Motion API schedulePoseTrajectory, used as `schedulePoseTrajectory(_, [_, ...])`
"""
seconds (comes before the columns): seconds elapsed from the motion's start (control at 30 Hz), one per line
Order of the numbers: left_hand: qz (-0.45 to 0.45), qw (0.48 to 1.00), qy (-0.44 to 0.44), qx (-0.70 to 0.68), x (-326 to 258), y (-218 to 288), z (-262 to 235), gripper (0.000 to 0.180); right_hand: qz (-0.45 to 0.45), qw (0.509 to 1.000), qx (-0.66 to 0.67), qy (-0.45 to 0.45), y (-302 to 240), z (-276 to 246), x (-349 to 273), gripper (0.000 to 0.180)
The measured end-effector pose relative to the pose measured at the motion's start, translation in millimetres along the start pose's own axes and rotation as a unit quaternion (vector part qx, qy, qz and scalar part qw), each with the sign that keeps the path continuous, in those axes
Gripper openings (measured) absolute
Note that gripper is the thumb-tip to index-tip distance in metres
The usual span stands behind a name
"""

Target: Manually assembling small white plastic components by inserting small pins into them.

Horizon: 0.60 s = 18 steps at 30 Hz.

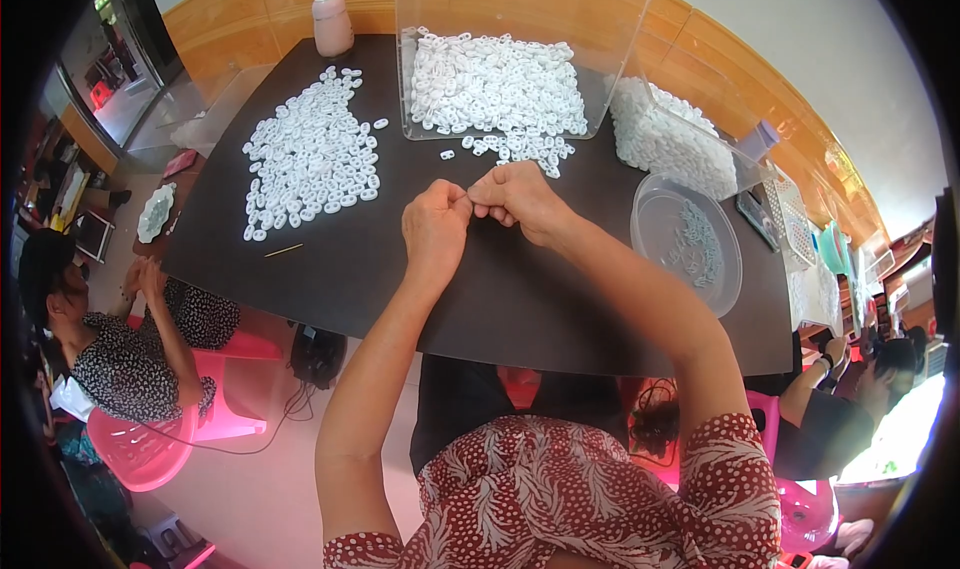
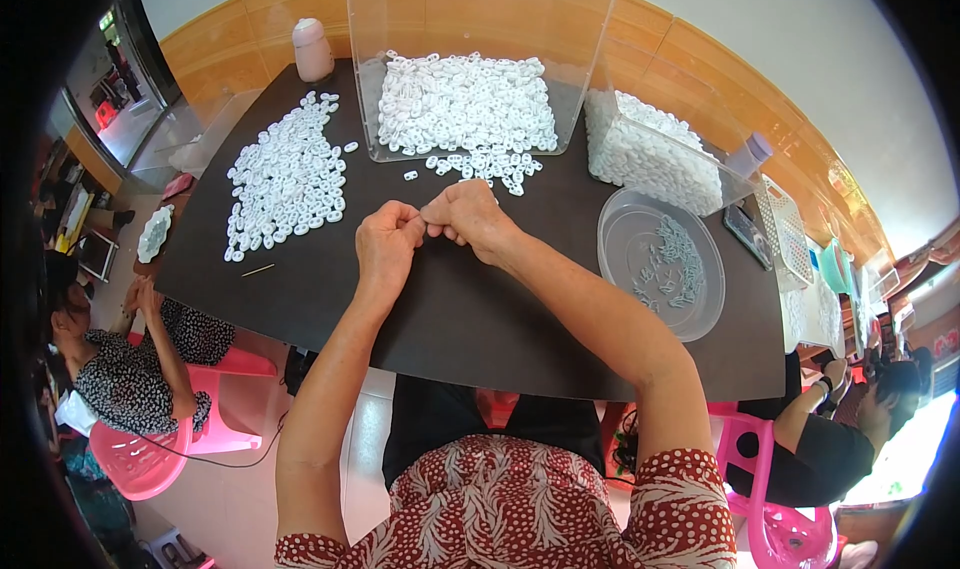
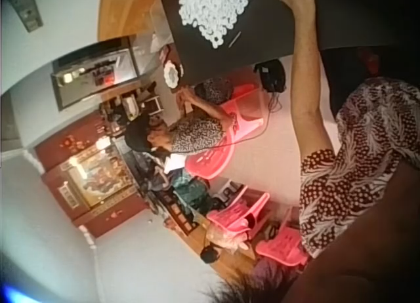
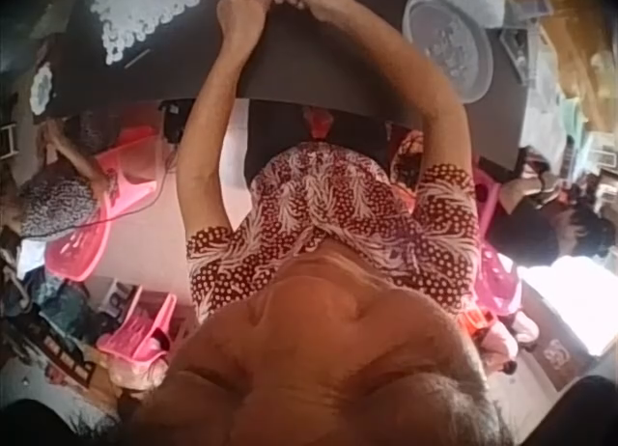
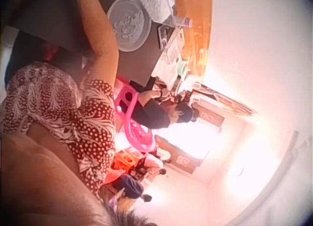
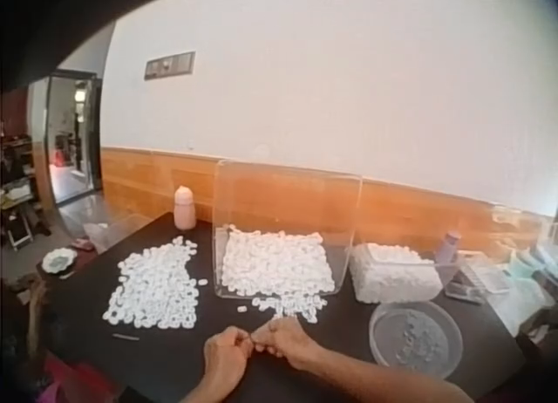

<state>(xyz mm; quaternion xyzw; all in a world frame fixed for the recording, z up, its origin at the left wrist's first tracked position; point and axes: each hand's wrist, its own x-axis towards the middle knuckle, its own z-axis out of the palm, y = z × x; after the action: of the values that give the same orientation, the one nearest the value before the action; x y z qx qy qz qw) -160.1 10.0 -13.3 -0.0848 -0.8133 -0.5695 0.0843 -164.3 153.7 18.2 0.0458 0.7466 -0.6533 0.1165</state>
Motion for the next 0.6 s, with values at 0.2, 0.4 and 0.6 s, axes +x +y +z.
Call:
schedulePoseTrajectory(0.2, [-0.136,0.975,-0.058,-0.166,5.4,11.3,-9.9,0.006,-0.034,0.999,0.022,-0.005,0.0,0.6,-0.2,0.009])
schedulePoseTrajectory(0.4, [-0.175,0.956,-0.082,-0.221,6.5,11.1,-17.5,0.005,-0.049,0.998,0.013,-0.020,-3.2,1.7,-0.8,0.009])
schedulePoseTrajectory(0.6, [-0.189,0.950,-0.103,-0.228,12.9,12.9,-17.7,0.006,-0.046,0.999,0.001,0.009,-7.0,2.2,0.1,0.008])
